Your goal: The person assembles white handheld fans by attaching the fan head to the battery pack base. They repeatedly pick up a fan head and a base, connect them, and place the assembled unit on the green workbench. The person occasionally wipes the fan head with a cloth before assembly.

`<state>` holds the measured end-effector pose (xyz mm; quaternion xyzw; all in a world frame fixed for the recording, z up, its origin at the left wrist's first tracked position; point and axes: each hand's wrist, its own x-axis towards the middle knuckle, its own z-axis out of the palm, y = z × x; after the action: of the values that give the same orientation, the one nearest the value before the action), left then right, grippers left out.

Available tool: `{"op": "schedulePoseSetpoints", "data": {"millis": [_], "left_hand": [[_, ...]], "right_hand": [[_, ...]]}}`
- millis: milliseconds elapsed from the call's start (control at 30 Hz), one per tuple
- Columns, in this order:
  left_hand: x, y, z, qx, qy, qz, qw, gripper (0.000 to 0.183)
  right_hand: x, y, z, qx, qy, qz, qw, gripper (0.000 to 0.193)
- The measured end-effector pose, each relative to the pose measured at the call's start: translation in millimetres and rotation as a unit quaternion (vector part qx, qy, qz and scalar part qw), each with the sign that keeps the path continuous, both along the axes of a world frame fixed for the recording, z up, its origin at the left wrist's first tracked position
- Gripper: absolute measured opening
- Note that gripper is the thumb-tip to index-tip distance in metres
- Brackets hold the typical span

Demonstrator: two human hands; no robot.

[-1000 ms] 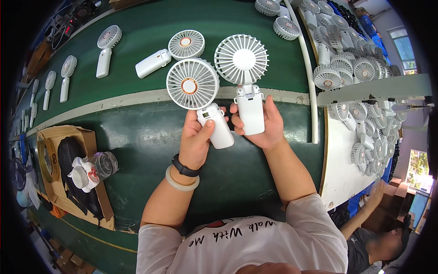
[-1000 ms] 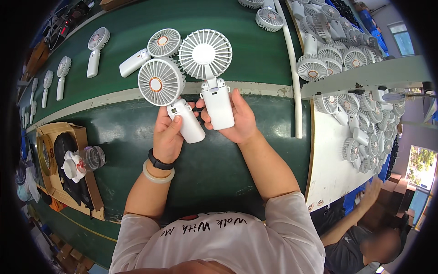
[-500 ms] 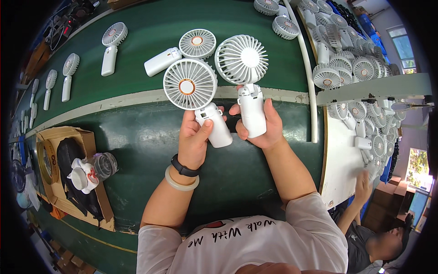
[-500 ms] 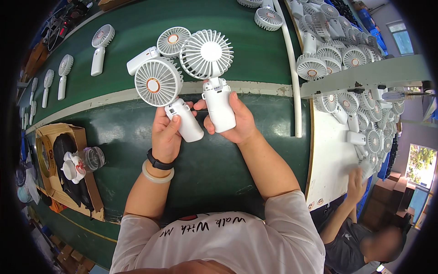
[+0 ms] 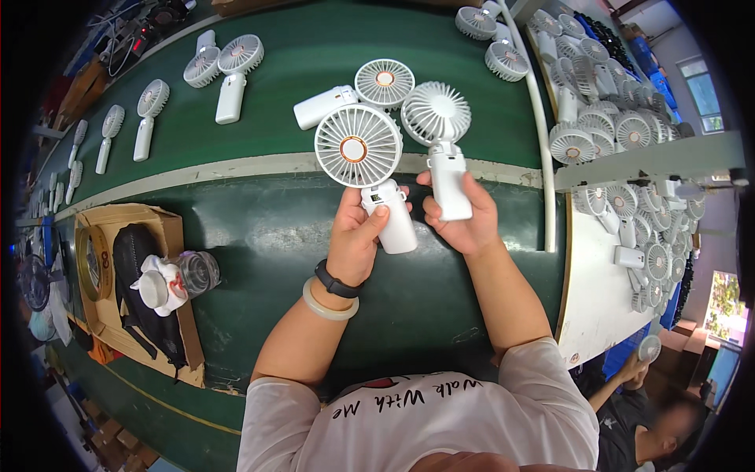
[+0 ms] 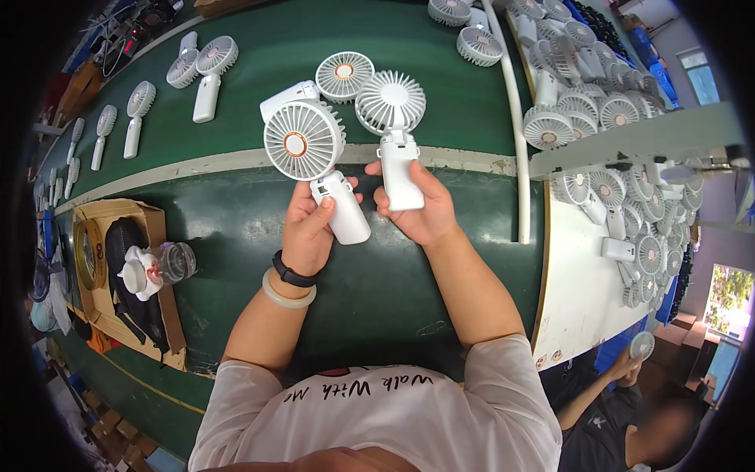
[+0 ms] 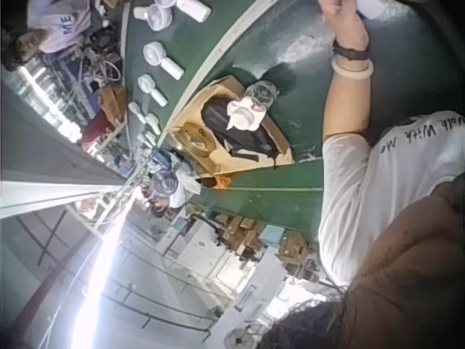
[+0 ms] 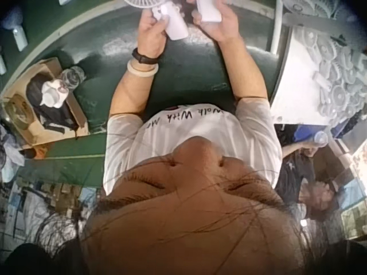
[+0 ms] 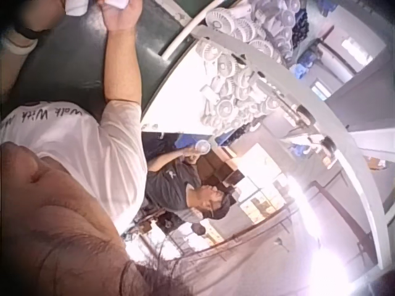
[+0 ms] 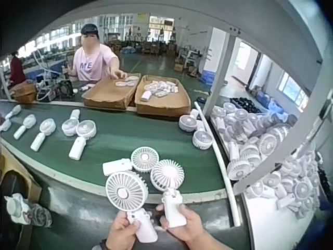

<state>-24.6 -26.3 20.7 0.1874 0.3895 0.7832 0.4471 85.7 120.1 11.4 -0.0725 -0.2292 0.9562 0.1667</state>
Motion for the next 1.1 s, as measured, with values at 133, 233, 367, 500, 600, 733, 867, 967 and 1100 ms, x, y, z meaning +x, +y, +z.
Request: {"op": "schedulePoseSetpoints", "data": {"millis": [133,233,367,500,600,733,867,967,1100], "left_hand": [[9.7,1.4,15.7,0.031,0.009,0.000,0.999,0.042],[19.4,-6.6,44.2,0.055,0.004,-0.024,0.998,0.041],[24.2,-25.1,78.7,0.063,-0.018,-0.048,0.997,0.041],[19.4,-49.8,82.7,0.060,-0.033,-0.009,0.998,0.044],[18.9,-52.5,71.7,0.059,-0.031,0.010,0.998,0.044],[13.3,-48.4,60.9,0.024,-0.032,0.011,0.999,0.038],[15.5,-23.9,52.9,-0.006,-0.046,0.006,0.999,0.033],[18.7,-11.2,35.0,-0.037,-0.052,0.020,0.998,0.032],[22.6,-3.7,21.8,-0.054,-0.080,0.008,0.995,0.032]], "right_hand": [[-2.6,-7.0,6.7,0.072,-0.112,-0.002,0.991,0.038],[-15.3,-36.2,24.6,0.219,-0.203,-0.016,0.954,0.041],[-28.6,-53.3,-5.9,0.207,-0.163,0.112,0.958,0.035],[-79.8,-72.7,-51.7,0.279,-0.088,0.111,0.950,0.032],[-98.6,-66.1,-45.6,0.426,-0.068,0.054,0.901,0.032],[-124.0,-24.3,15.4,0.791,-0.143,-0.179,0.567,0.045],[-135.2,22.3,31.7,0.833,-0.372,-0.129,0.388,0.054],[-126.9,45.4,26.4,0.831,-0.400,-0.186,0.338,0.055],[-85.3,77.1,23.9,0.777,-0.467,-0.185,0.380,0.051]]}}
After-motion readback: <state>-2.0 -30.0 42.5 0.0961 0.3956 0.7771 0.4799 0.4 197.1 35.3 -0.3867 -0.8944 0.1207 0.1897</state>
